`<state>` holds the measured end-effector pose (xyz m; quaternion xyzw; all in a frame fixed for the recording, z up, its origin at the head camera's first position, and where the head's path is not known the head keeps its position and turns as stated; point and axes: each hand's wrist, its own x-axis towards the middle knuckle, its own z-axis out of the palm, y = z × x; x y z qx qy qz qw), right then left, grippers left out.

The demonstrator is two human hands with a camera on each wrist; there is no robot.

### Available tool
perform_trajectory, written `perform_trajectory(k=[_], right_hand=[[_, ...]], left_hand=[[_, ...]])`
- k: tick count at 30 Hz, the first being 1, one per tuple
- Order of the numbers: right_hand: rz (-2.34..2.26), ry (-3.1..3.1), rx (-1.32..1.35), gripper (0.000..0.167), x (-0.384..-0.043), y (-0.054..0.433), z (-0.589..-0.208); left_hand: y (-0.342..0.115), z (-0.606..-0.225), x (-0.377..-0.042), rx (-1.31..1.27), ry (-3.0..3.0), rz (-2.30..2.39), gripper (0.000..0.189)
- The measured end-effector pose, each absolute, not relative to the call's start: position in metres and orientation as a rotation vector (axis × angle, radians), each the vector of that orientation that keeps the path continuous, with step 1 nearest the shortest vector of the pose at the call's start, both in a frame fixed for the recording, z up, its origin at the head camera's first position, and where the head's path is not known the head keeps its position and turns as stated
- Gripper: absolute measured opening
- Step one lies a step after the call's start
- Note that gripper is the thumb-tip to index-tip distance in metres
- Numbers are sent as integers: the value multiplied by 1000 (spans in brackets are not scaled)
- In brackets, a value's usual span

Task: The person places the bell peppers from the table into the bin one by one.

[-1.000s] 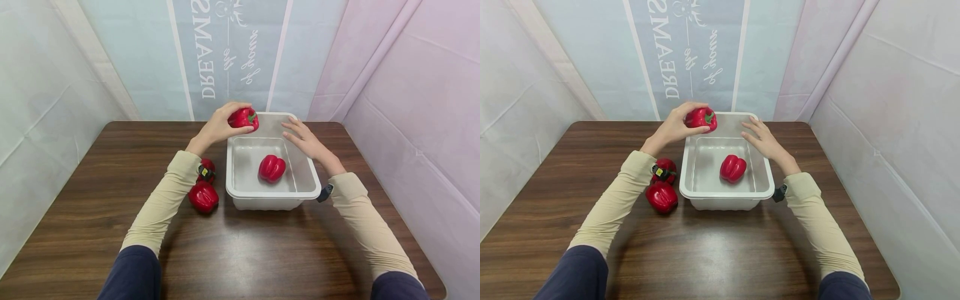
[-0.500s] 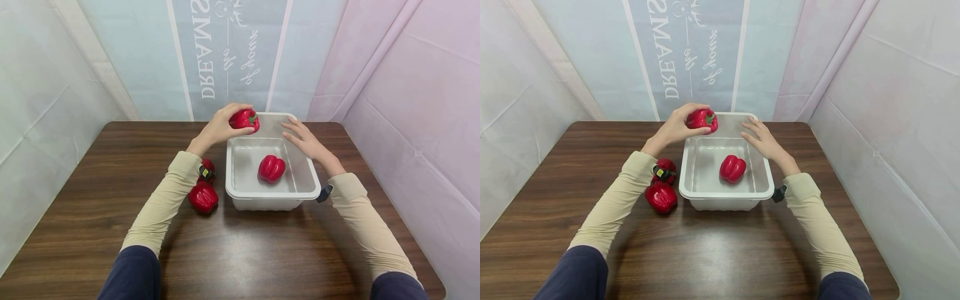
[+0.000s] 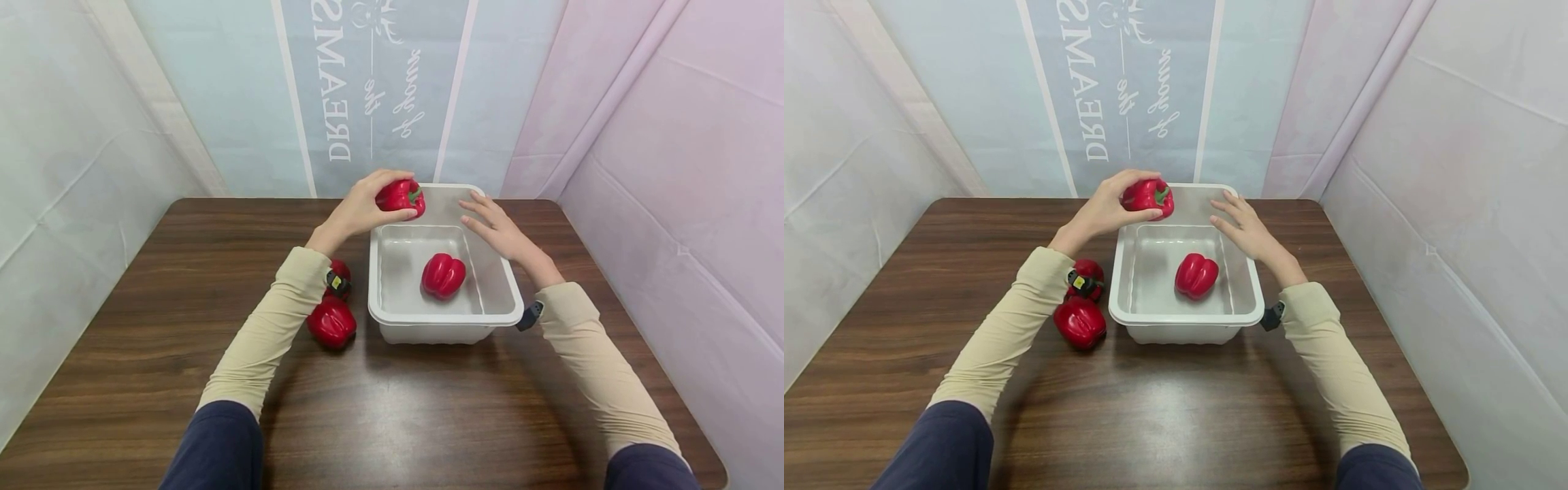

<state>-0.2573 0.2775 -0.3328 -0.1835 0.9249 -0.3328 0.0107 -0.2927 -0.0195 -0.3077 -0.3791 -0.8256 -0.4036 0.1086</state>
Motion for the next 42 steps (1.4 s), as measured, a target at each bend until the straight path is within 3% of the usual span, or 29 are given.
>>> perform_trajectory(k=[42], right_hand=[[-1043, 2891, -605, 54, -260, 279, -333]], left_hand=[[-11, -312, -293, -1148, -2483, -1031, 63]])
